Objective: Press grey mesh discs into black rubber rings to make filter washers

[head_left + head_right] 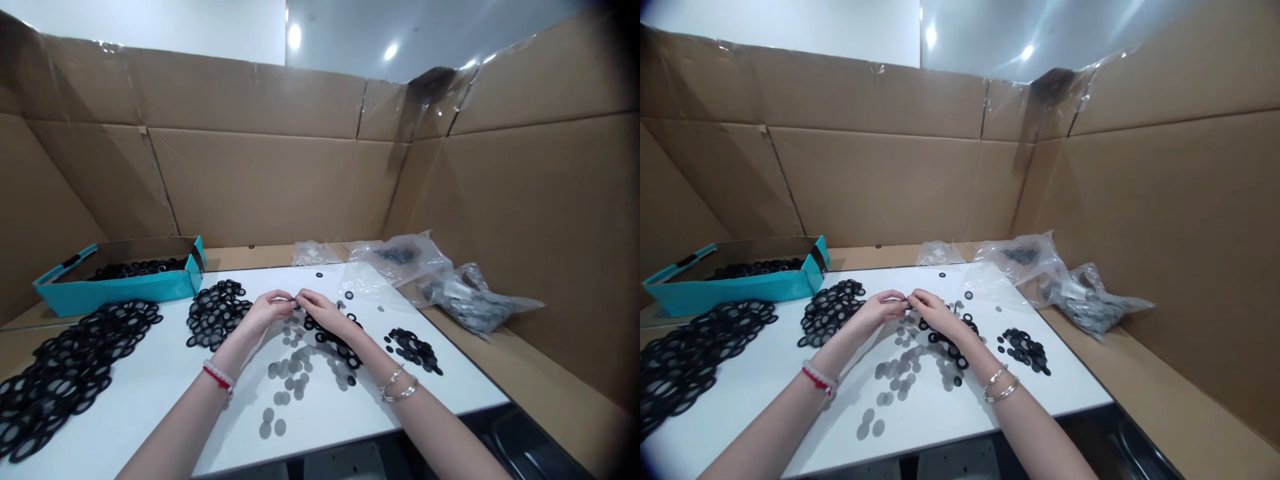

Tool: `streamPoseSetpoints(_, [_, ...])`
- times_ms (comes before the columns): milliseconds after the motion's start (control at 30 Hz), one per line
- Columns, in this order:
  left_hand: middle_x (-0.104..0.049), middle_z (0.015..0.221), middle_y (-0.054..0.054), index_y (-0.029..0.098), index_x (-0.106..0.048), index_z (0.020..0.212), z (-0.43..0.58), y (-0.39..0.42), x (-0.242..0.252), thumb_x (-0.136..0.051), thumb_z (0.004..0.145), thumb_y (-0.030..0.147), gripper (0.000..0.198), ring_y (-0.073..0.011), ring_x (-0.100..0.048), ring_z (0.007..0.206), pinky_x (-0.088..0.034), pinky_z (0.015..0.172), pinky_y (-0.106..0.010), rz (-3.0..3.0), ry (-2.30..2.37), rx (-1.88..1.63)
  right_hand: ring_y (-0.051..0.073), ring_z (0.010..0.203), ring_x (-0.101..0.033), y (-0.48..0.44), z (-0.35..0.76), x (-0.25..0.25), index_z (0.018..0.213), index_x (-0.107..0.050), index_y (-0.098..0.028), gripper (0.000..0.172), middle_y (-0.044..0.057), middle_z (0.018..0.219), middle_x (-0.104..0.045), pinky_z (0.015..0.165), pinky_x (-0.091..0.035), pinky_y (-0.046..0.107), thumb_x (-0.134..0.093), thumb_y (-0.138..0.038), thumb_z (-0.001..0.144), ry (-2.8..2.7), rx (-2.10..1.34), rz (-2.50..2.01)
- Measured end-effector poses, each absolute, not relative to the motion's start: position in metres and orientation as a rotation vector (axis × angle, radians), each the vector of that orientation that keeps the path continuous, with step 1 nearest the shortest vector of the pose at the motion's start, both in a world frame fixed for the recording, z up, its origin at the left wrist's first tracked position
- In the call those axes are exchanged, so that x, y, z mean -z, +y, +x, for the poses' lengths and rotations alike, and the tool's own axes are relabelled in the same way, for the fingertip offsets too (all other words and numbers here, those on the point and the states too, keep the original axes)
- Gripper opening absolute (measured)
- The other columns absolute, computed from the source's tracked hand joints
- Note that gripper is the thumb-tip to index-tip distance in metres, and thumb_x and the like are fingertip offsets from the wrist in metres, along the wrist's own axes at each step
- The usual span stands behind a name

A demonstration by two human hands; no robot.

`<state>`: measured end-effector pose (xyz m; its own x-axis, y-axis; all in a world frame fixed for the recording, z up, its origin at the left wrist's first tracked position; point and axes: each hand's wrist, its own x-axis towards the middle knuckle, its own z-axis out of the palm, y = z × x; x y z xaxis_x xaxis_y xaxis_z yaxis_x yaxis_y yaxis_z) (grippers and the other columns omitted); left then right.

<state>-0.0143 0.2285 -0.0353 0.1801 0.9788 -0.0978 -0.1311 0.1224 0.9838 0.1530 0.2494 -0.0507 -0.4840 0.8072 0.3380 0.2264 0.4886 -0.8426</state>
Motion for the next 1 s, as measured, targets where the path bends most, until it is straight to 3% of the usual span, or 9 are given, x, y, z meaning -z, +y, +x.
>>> streamPoseSetpoints(133, [-0.06, 0.058, -0.001, 0.013, -0.067, 0.071, -0.017, 0.231, 0.037, -0.08, 0.054, 0.024, 0.024, -0.0133, -0.055, 0.057, -0.043, 0.059, -0.026, 1.118, 1.137, -1.045, 0.014, 0.071, -0.042, 0.249, 0.153, 0.048, 0.067, -0.044, -0.019, 0.032, -0.002, 0.073, -0.042, 0.068, -0.034, 0.026, -0.045, -0.041, 0.09, -1.963, -0.92, -0.851])
streamPoseSetpoints(400, [-0.067, 0.072, -0.005, 0.014, -0.067, 0.088, -0.01, 0.228, 0.038, -0.074, 0.058, 0.021, 0.031, -0.0153, -0.062, 0.068, -0.048, 0.071, -0.029, 1.096, 1.054, -1.094, 0.013, 0.066, -0.041, 0.255, 0.155, 0.057, 0.07, -0.044, -0.02, 0.036, -0.003, 0.068, -0.041, 0.062, -0.035, 0.025, -0.039, -0.048, 0.091, -1.972, -0.97, -0.865])
streamPoseSetpoints(567, [-0.067, 0.069, -0.004, 0.013, -0.064, 0.086, -0.009, 0.231, 0.039, -0.077, 0.056, 0.021, 0.033, -0.016, -0.061, 0.068, -0.046, 0.066, -0.027, 1.093, 1.132, -1.147, 0.015, 0.07, -0.045, 0.256, 0.153, 0.059, 0.07, -0.049, -0.019, 0.034, -0.001, 0.071, -0.048, 0.067, -0.036, 0.027, -0.04, -0.043, 0.092, -1.99, -0.921, -0.866])
streamPoseSetpoints(700, [-0.066, 0.064, -0.001, 0.013, -0.061, 0.088, -0.009, 0.233, 0.04, -0.079, 0.053, 0.022, 0.039, -0.0148, -0.059, 0.064, -0.043, 0.064, -0.026, 1.116, 1.178, -1.2, 0.015, 0.072, -0.045, 0.252, 0.151, 0.054, 0.067, -0.046, -0.02, 0.029, -0.001, 0.074, -0.046, 0.07, -0.034, 0.028, -0.044, -0.037, 0.09, -1.971, -0.852, -0.852])
streamPoseSetpoints(867, [-0.069, 0.072, -0.005, 0.012, -0.063, 0.093, -0.012, 0.236, 0.039, -0.082, 0.051, 0.029, 0.049, -0.0159, -0.061, 0.067, -0.043, 0.067, -0.027, 1.148, 1.117, -1.16, 0.015, 0.071, -0.045, 0.25, 0.153, 0.049, 0.068, -0.043, -0.02, 0.031, -0.001, 0.073, -0.044, 0.069, -0.035, 0.027, -0.038, -0.038, 0.093, -1.948, -0.87, -0.82])
streamPoseSetpoints(1000, [-0.069, 0.068, -0.004, 0.012, -0.062, 0.09, -0.013, 0.236, 0.038, -0.082, 0.051, 0.027, 0.046, -0.0153, -0.059, 0.062, -0.041, 0.062, -0.027, 1.156, 1.157, -1.143, 0.015, 0.071, -0.044, 0.248, 0.153, 0.045, 0.067, -0.043, -0.02, 0.031, -0.001, 0.072, -0.043, 0.069, -0.035, 0.027, -0.04, -0.037, 0.092, -1.988, -0.864, -0.808])
